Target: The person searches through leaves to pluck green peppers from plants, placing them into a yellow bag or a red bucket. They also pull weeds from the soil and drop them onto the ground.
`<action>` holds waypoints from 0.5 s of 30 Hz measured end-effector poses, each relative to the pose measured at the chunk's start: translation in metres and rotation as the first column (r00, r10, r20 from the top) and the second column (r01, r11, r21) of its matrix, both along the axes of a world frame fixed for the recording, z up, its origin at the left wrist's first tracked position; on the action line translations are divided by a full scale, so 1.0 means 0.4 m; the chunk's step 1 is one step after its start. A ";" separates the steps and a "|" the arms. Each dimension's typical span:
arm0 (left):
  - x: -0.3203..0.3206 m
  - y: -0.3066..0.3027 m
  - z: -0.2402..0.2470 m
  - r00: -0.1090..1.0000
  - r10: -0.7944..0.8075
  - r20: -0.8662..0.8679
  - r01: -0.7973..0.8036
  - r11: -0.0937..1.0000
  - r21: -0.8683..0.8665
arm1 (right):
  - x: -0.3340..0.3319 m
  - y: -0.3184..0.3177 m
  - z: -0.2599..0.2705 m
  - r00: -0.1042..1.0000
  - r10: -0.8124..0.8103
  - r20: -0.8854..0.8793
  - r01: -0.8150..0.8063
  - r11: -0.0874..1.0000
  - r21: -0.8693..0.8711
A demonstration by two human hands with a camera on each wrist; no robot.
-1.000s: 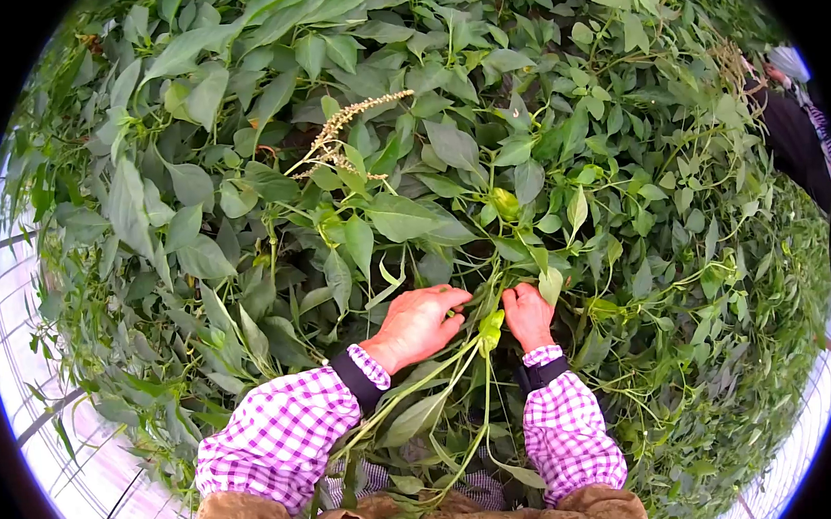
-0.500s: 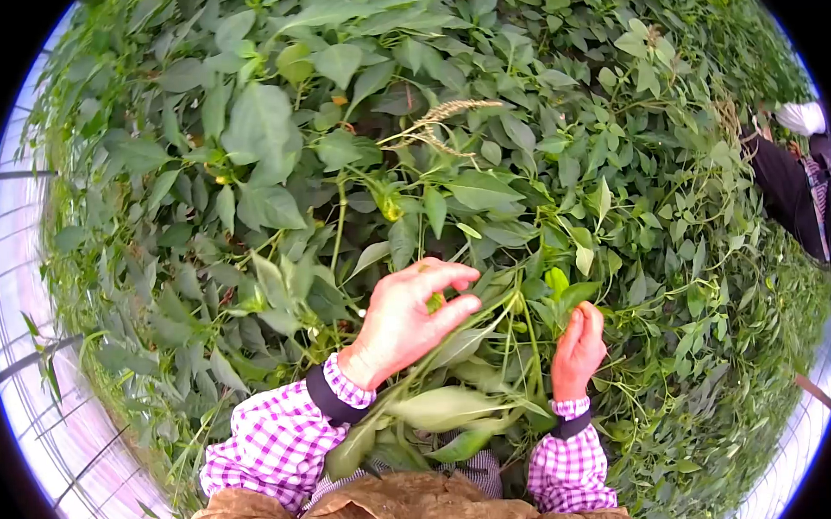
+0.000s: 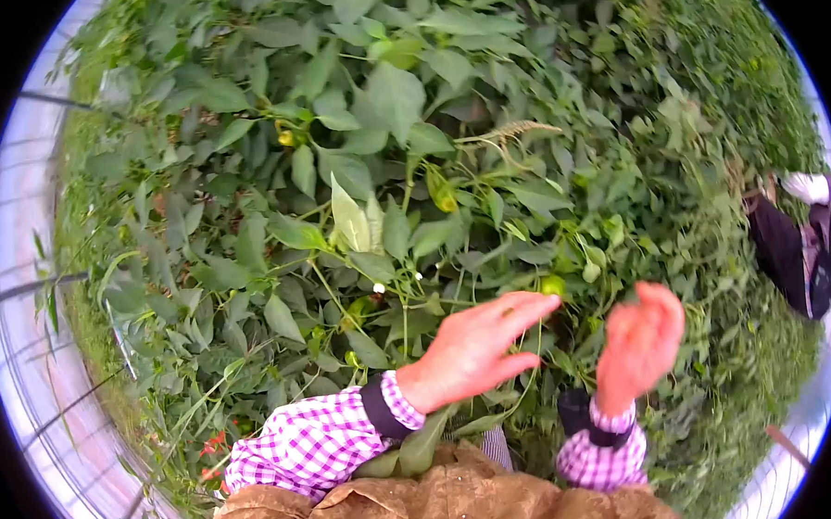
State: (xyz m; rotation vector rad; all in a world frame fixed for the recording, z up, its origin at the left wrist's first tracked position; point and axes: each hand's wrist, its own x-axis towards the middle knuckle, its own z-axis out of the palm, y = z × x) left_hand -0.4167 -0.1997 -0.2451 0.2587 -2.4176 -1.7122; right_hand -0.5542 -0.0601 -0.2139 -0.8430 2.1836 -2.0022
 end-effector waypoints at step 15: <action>0.309 -0.022 -0.253 0.811 0.097 0.576 0.008 0.984 -0.178 | -0.260 0.333 -0.608 0.852 0.085 0.517 -0.524 0.152 0.838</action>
